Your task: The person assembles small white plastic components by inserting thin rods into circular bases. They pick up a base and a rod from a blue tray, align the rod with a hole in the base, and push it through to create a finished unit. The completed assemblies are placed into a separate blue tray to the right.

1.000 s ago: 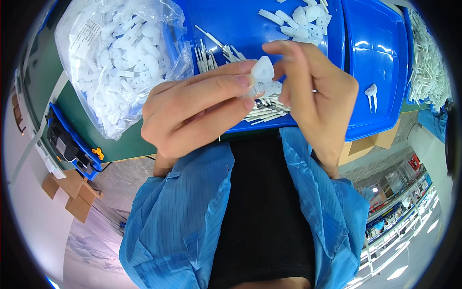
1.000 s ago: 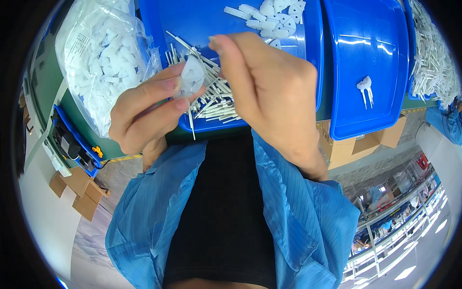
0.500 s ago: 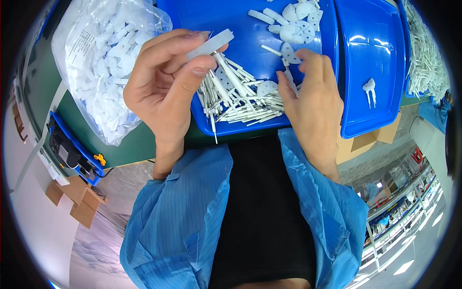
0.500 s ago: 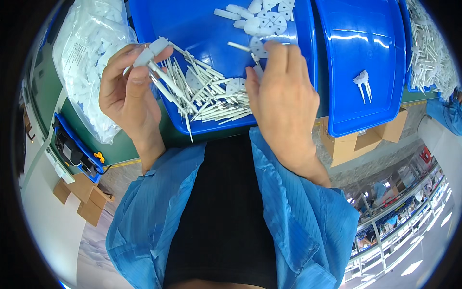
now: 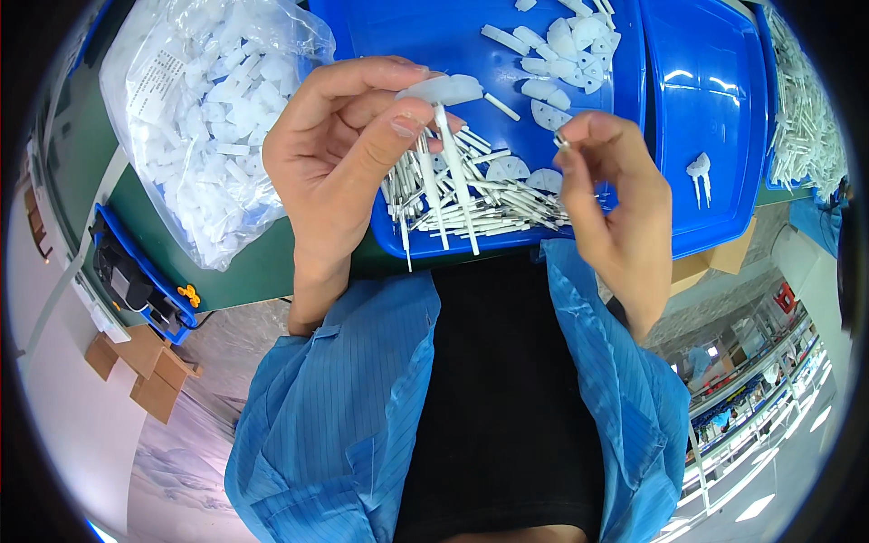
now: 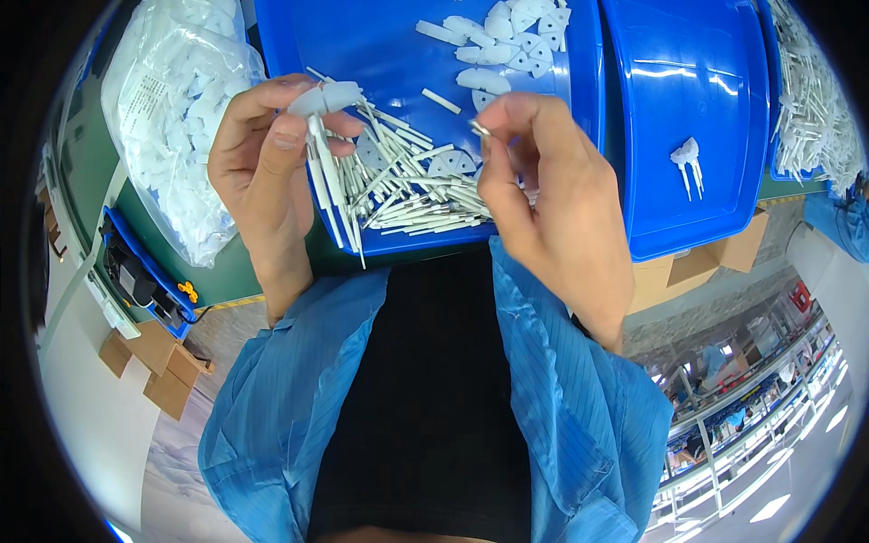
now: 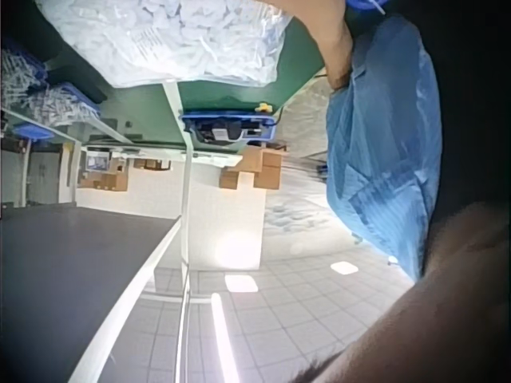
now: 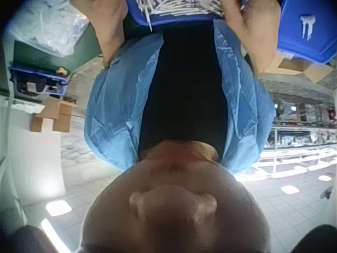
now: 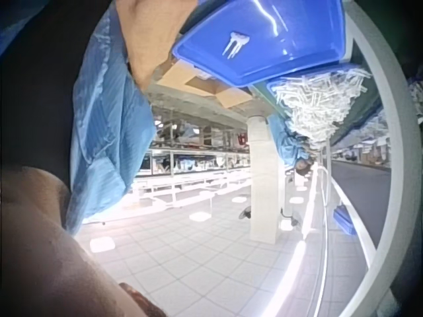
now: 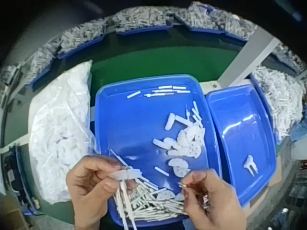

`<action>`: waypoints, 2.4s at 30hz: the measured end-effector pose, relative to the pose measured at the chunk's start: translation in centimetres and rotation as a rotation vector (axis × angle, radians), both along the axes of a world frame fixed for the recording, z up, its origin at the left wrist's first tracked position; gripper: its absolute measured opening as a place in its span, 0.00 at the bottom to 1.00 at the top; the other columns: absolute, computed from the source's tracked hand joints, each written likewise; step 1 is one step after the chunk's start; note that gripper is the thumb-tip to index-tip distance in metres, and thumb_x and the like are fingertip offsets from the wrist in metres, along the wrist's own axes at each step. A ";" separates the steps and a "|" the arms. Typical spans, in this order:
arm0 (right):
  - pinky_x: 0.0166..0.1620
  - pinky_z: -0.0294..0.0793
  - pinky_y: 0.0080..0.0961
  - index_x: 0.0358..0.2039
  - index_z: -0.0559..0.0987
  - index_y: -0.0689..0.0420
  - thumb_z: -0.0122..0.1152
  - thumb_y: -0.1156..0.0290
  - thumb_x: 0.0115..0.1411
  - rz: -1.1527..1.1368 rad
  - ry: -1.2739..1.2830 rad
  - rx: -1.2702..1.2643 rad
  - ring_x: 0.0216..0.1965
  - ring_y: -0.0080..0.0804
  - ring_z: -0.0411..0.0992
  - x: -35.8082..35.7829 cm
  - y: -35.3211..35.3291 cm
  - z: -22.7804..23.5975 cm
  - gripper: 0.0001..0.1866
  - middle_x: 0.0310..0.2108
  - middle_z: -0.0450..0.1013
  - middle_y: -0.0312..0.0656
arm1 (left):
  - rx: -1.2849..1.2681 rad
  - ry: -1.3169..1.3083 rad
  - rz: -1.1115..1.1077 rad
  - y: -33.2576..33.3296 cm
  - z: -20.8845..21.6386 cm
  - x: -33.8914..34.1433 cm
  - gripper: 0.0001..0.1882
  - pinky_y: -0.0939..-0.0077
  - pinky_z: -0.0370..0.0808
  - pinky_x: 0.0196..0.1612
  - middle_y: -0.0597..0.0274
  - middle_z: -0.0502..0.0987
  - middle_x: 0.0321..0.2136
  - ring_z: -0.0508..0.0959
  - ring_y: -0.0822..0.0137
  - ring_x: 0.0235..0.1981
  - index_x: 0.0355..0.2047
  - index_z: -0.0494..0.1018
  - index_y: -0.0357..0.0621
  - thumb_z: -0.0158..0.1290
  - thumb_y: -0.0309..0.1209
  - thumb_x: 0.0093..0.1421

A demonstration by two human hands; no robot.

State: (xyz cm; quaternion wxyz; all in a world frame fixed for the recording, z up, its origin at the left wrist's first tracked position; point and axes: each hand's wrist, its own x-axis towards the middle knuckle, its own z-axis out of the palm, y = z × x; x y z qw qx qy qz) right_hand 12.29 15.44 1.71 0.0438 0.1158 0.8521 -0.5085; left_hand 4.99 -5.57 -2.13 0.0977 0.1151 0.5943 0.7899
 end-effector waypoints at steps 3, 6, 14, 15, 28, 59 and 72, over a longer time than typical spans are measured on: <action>0.32 0.67 0.19 0.44 0.72 0.61 0.54 0.79 0.65 0.035 -0.119 -0.176 0.28 0.21 0.69 -0.2 -1.4 2.1 0.07 0.29 0.73 0.38 | 0.076 -0.063 0.003 0.3 -0.1 0.2 0.12 0.74 0.82 0.34 0.45 0.78 0.40 0.83 0.61 0.33 0.45 0.73 0.32 0.54 0.27 0.64; 0.30 0.66 0.18 0.45 0.73 0.60 0.51 0.78 0.67 0.152 0.010 -0.112 0.25 0.19 0.67 -1.2 -3.1 2.3 0.07 0.27 0.73 0.39 | 0.172 -0.121 0.009 0.1 0.1 0.1 0.11 0.76 0.81 0.38 0.44 0.81 0.37 0.83 0.67 0.35 0.46 0.71 0.30 0.54 0.21 0.63; 0.24 0.74 0.35 0.43 0.73 0.60 0.57 0.74 0.64 0.166 0.148 -0.074 0.24 0.45 0.77 -1.7 -4.1 0.0 0.08 0.24 0.75 0.49 | 0.087 -0.009 -0.013 0.1 -0.2 0.2 0.12 0.77 0.76 0.26 0.47 0.76 0.40 0.77 0.68 0.26 0.44 0.73 0.33 0.54 0.30 0.65; 0.23 0.74 0.36 0.42 0.72 0.61 0.58 0.73 0.64 0.148 0.168 -0.094 0.23 0.48 0.77 -1.7 -4.2 -0.2 0.08 0.22 0.75 0.49 | 0.091 -0.028 0.006 0.2 -0.2 0.2 0.12 0.77 0.76 0.26 0.47 0.76 0.40 0.77 0.68 0.26 0.44 0.73 0.33 0.54 0.29 0.65; 0.17 0.69 0.26 0.35 0.74 0.61 0.61 0.76 0.61 0.127 0.211 0.020 0.15 0.35 0.74 -1.5 -4.3 0.4 0.04 0.16 0.72 0.44 | 0.220 -0.069 0.010 0.5 -0.5 0.4 0.11 0.77 0.80 0.41 0.47 0.80 0.37 0.83 0.66 0.37 0.46 0.71 0.30 0.53 0.18 0.63; 0.15 0.67 0.22 0.35 0.75 0.62 0.67 0.74 0.55 0.190 0.668 0.178 0.12 0.26 0.69 -2.5 -5.3 -2.4 0.10 0.13 0.67 0.35 | -0.185 0.369 0.045 -1.0 0.7 -0.4 0.13 0.77 0.78 0.35 0.49 0.81 0.30 0.82 0.64 0.31 0.31 0.79 0.32 0.70 0.21 0.44; 0.30 0.66 0.29 0.34 0.79 0.55 0.71 0.72 0.47 0.304 0.674 0.129 0.28 0.33 0.67 -3.2 -2.9 -3.3 0.13 0.29 0.68 0.37 | -0.397 0.674 -0.055 -1.1 1.3 -1.5 0.22 0.74 0.78 0.37 0.47 0.77 0.39 0.82 0.64 0.34 0.34 0.79 0.35 0.73 0.29 0.38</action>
